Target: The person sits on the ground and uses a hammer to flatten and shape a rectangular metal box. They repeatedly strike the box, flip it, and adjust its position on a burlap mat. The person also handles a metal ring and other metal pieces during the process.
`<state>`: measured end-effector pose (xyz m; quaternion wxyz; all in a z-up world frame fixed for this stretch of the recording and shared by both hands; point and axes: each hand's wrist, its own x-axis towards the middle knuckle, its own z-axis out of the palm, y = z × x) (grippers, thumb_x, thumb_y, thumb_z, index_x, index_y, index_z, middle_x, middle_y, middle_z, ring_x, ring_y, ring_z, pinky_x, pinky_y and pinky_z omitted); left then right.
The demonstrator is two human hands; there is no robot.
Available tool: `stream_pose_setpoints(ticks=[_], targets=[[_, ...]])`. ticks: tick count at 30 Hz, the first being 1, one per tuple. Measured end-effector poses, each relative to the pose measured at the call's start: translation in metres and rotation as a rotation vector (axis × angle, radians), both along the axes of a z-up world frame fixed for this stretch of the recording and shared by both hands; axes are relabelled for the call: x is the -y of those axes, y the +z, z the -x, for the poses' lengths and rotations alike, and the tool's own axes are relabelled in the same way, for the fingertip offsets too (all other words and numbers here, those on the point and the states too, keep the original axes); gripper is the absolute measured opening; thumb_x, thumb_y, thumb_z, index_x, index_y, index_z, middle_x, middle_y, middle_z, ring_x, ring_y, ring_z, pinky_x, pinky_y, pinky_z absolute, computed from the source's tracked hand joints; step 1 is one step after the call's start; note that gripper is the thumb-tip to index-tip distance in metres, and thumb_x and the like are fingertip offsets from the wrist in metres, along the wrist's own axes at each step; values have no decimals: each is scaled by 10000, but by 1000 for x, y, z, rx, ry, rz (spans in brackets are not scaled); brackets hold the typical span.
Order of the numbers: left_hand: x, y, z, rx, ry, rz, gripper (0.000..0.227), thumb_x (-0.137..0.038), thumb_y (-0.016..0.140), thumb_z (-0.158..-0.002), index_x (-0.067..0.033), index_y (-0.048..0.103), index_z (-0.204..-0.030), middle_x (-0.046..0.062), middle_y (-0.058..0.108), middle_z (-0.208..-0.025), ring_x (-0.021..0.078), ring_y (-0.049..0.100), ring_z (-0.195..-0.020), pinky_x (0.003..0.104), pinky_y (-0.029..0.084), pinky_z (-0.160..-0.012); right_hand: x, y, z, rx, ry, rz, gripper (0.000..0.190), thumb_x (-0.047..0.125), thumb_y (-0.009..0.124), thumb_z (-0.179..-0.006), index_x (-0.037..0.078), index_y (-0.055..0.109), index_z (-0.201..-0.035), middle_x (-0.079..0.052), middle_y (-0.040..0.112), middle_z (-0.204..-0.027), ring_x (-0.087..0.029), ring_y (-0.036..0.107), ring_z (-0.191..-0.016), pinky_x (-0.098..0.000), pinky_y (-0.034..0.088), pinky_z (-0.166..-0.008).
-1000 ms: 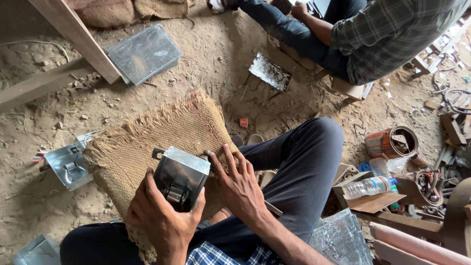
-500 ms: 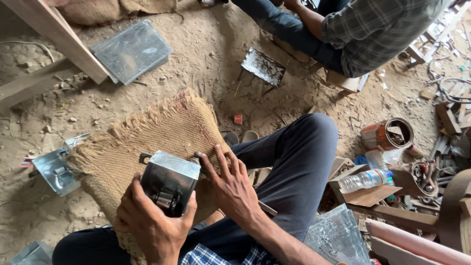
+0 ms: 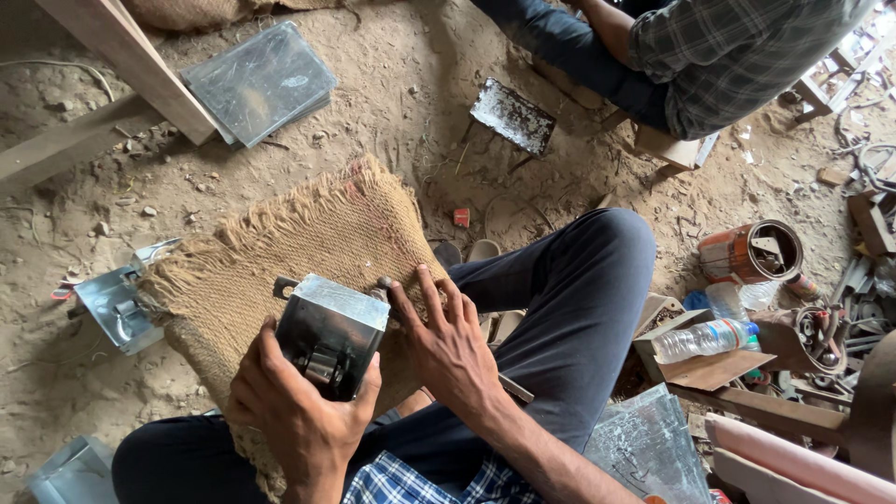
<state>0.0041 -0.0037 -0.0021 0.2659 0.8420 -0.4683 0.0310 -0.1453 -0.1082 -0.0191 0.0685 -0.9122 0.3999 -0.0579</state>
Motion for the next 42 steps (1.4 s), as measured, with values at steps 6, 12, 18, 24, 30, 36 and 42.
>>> stream_pose_setpoints(ticks=[6, 12, 18, 24, 30, 36, 42], targets=[[-1, 1, 2, -38, -4, 40, 1088, -716, 667, -806, 30, 344, -1528, 264, 503, -1360, 433, 488, -1233, 589, 379, -1026, 0, 2, 0, -5, 1, 8, 748, 193, 645, -898, 142, 364, -1590, -266, 364, -1586, -451, 431, -1368, -532, 399, -1090], [0, 3, 1, -41, 6, 20, 1094, -706, 685, -776, 33, 348, -1510, 259, 509, -1360, 439, 486, -1244, 597, 363, -1033, 0, 2, -1, -3, -2, 8, 750, 193, 642, -898, 138, 356, -1589, -262, 360, -1583, -449, 433, -1357, -538, 404, -1084], [0, 4, 1, -45, 0, 40, 1081, -710, 674, -799, 33, 352, -1516, 258, 506, -1377, 445, 480, -1252, 595, 362, -1059, 0, 4, -1, -23, 6, 24, 752, 198, 642, -901, 143, 351, -1593, -263, 363, -1583, -451, 435, -1356, -536, 407, -1086], [0, 2, 1, -30, 4, 28, 1062, -711, 654, -810, 23, 355, -1516, 259, 511, -1372, 439, 484, -1252, 598, 360, -1057, 0, 5, -1, 2, 0, -7, 742, 216, 639, -911, 148, 351, -1591, -254, 368, -1579, -457, 432, -1359, -540, 407, -1086], [-1, 0, 1, -15, -2, 44, 1047, -727, 627, -837, 8, 344, -1527, 248, 520, -1399, 413, 502, -1273, 588, 360, -1064, 1, 2, -3, -52, -5, -27, 757, 213, 633, -893, 147, 344, -1590, -259, 343, -1588, -456, 415, -1374, -547, 399, -1100], [-1, -1, 1, -12, 1, 38, 1052, -742, 615, -833, 6, 349, -1524, 239, 523, -1397, 410, 504, -1273, 585, 357, -1056, 1, 2, -2, -27, -2, -16, 723, 215, 620, -914, 139, 354, -1582, -260, 358, -1578, -450, 417, -1370, -546, 404, -1091], [0, 3, 1, -37, 7, 40, 1048, -716, 642, -821, 8, 356, -1523, 259, 519, -1383, 434, 494, -1253, 592, 353, -1056, 1, 5, -2, -22, 0, 0, 741, 211, 623, -908, 147, 349, -1594, -261, 358, -1578, -450, 424, -1357, -539, 405, -1078]])
